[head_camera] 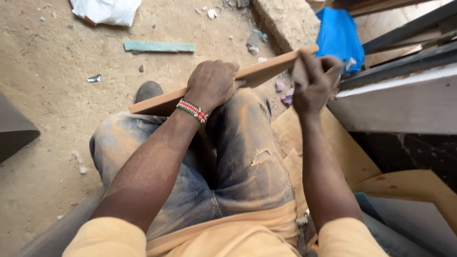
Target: Sanding the edges and surfaces of a small wooden board by hand using sandpaper.
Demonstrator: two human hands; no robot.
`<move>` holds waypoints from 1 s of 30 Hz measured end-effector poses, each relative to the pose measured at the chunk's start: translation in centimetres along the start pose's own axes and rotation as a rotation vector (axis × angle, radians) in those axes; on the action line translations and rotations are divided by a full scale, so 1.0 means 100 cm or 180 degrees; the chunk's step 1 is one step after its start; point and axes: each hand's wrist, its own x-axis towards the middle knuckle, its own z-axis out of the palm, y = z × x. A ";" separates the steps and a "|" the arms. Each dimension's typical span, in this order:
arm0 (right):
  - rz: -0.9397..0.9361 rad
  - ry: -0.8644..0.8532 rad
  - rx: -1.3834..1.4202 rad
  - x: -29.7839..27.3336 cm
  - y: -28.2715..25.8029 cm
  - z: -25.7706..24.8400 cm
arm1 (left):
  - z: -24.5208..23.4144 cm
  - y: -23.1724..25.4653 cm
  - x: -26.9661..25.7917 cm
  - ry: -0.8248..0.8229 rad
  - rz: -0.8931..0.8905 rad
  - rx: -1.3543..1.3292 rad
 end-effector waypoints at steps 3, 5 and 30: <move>0.0541 0.0108 0.0213 0.013 0.014 0.005 | 0.007 -0.003 0.005 0.0042 -0.0005 0.0088; 0.0457 0.0034 0.0196 -0.002 -0.005 0.014 | 0.000 0.002 0.002 -0.0063 -0.0082 0.0050; 0.0415 -0.0159 0.0196 -0.006 -0.030 0.035 | -0.009 -0.001 -0.006 -0.0261 -0.0058 0.0270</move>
